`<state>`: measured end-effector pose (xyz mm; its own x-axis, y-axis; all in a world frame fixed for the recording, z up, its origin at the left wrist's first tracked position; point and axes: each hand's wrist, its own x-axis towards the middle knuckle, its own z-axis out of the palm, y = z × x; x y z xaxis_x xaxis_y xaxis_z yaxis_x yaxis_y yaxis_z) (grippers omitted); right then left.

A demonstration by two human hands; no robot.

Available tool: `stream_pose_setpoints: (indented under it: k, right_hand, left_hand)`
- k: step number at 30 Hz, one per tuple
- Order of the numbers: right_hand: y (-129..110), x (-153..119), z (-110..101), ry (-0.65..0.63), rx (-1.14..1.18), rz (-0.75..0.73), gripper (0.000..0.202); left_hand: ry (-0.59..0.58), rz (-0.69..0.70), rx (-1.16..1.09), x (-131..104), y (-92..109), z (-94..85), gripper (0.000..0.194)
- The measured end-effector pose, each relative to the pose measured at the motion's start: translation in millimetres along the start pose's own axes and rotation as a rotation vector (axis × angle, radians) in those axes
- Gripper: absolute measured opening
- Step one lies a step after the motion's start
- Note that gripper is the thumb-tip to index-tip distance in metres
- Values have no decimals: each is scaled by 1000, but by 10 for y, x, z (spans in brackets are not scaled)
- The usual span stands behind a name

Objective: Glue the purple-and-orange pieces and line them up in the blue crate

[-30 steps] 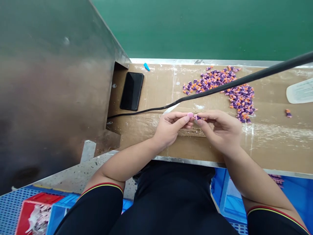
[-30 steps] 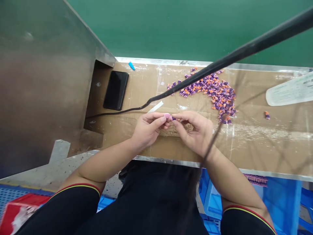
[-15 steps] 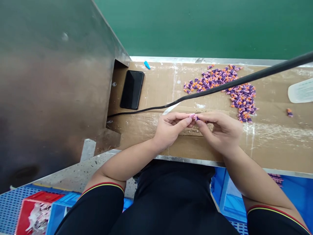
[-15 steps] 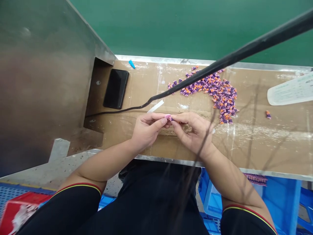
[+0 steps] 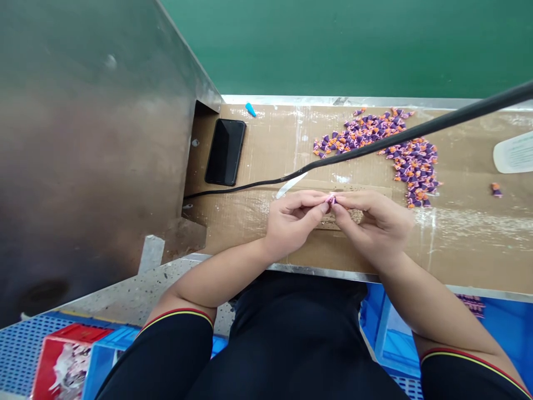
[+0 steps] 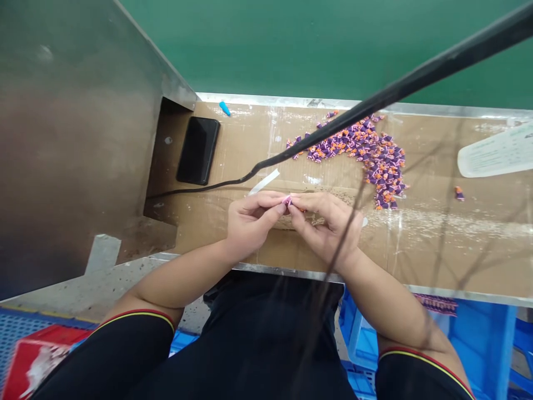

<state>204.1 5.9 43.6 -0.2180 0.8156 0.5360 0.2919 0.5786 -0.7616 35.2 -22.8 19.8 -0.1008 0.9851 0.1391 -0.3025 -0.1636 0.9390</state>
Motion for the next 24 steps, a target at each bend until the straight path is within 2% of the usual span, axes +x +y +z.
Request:
stream_pose_setpoints:
  k: [5, 11, 17, 24]
  right_hand:
    - [6, -48, -14, 1, -38, 14, 17]
    - [9, -54, 12, 50, 40, 3, 20]
    - [26, -34, 21, 64, 8, 11, 11]
    - [46, -50, 29, 90, 22, -4, 16]
  left_hand:
    - [-21, 207, 160, 6, 3, -8, 19]
    - [-55, 348, 271, 11, 11, -26, 34]
    - [-109, 410, 348, -19, -51, -49, 42]
    - [-128, 503, 370, -9, -80, -43, 60]
